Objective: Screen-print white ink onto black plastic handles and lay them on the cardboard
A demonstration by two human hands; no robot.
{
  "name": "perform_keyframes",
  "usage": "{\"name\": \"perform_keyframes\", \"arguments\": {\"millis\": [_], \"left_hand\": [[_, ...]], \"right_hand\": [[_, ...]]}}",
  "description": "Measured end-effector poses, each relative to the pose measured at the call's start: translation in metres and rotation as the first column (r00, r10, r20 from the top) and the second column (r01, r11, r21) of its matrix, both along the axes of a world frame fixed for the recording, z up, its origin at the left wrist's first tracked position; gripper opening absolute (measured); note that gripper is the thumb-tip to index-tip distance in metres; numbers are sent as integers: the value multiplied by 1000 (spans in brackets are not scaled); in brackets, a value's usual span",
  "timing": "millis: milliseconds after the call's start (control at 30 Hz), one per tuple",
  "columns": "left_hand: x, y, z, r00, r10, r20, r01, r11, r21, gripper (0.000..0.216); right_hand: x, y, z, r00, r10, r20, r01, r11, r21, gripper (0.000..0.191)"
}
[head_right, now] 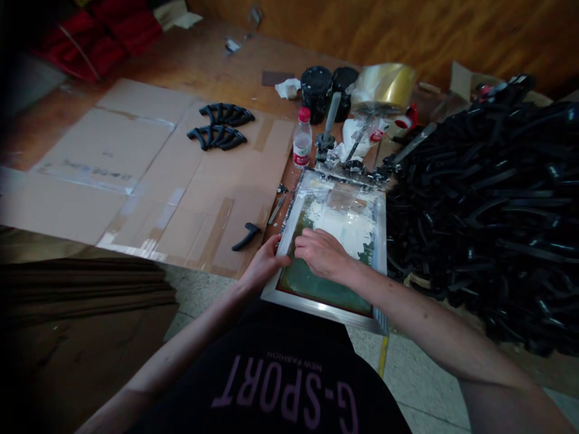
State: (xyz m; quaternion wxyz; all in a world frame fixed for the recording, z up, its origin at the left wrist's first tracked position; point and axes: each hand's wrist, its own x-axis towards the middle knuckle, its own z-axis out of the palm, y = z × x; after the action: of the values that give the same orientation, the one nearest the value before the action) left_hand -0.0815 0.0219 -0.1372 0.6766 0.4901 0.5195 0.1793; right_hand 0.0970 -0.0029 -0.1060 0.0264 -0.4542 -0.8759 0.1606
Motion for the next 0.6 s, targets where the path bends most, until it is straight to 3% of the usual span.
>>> {"name": "perform_keyframes", "arguments": {"millis": [233,600], "left_hand": [[1,0,3,999,37,13,-36,998,-55,53],[1,-2,-5,990,104,98,-91,987,-129,52]], "right_hand": [[-3,-2,5,997,-71,-18,71,997,-6,21],[-14,-10,1,980,-172,101,171,985,25,23]]}}
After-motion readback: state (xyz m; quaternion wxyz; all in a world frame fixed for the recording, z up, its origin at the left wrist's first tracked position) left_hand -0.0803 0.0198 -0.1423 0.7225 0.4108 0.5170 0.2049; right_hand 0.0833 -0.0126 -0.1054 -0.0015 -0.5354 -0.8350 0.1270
